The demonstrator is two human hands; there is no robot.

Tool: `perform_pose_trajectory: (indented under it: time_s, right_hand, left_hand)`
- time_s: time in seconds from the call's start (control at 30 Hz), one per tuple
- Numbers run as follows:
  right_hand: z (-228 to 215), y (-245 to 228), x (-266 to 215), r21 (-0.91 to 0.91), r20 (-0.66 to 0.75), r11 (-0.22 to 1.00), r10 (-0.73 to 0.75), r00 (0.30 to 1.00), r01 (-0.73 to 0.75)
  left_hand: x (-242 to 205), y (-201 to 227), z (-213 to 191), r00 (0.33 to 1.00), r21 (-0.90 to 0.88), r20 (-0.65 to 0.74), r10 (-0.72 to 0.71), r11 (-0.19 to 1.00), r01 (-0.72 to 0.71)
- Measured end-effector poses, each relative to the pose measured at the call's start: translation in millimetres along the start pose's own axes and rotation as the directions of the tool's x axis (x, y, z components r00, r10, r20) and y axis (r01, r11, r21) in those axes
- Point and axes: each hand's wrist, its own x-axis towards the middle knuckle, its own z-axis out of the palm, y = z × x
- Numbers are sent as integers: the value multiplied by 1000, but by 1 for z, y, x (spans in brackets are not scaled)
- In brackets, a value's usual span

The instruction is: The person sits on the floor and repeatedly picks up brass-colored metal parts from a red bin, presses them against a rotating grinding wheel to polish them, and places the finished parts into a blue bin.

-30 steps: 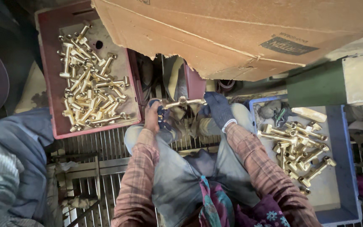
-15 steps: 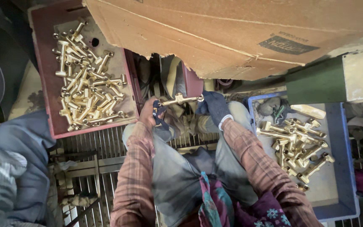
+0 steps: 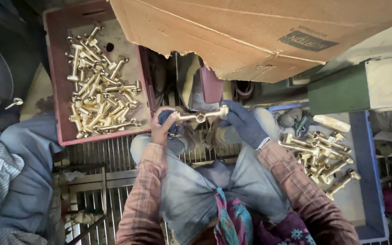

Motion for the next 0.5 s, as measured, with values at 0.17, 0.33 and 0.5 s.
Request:
perform_pose_trajectory:
  time_s: [0.17, 0.33, 0.5]
  right_hand:
    - [3, 2, 26, 33, -8, 999, -36, 999, 36]
    - [13, 10, 40, 7, -125, 995, 104, 987, -104]
    - [22, 14, 50, 314, -192, 929, 263, 946, -194]
  left_hand:
    - [18, 14, 13, 997, -61, -44, -57, 997, 54]
    - [35, 2, 17, 962, -180, -63, -267, 951, 252]
    - [38, -3, 15, 892, -244, -37, -450, 870, 429]
